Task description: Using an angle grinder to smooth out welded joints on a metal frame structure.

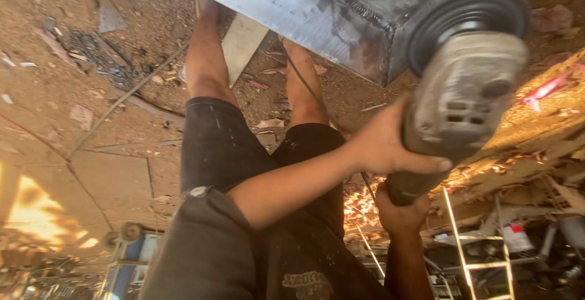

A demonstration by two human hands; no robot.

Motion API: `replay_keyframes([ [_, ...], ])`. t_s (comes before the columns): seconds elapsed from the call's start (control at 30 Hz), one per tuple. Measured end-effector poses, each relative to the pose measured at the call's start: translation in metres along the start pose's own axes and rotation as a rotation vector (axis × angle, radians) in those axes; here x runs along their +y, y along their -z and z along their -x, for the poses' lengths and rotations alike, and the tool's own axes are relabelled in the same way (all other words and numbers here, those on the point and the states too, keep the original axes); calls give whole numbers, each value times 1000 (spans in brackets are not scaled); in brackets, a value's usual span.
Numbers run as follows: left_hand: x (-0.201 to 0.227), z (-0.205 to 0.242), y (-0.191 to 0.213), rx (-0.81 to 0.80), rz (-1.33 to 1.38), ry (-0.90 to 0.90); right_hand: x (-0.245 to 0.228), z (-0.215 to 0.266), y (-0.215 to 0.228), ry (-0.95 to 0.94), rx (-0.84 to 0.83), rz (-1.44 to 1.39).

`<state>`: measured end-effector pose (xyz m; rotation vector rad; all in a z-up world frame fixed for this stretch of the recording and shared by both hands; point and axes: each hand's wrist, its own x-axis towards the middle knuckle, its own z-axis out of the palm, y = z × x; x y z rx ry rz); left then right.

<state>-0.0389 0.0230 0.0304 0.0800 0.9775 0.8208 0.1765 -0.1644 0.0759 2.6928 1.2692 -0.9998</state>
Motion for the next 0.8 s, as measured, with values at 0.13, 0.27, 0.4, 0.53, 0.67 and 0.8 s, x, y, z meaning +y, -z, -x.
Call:
replay_keyframes([
  [0.13,-20,1,1,-10,124,-116,-27,0,12,138,24,104],
  [0.27,-25,-3,2,-23,172,-109,-35,-1,8,87,29,-40],
  [0.4,-10,2,1,-33,151,-106,-31,-4,18,159,7,20],
  [0.53,-20,21,12,2,151,-97,-40,15,12,81,-28,-34],
  [0.67,-2,54,42,110,100,-83,-42,37,-13,-32,-280,-174],
  [0.8,-40,106,123,227,-24,-80,-103,57,-57,110,-435,69],
])
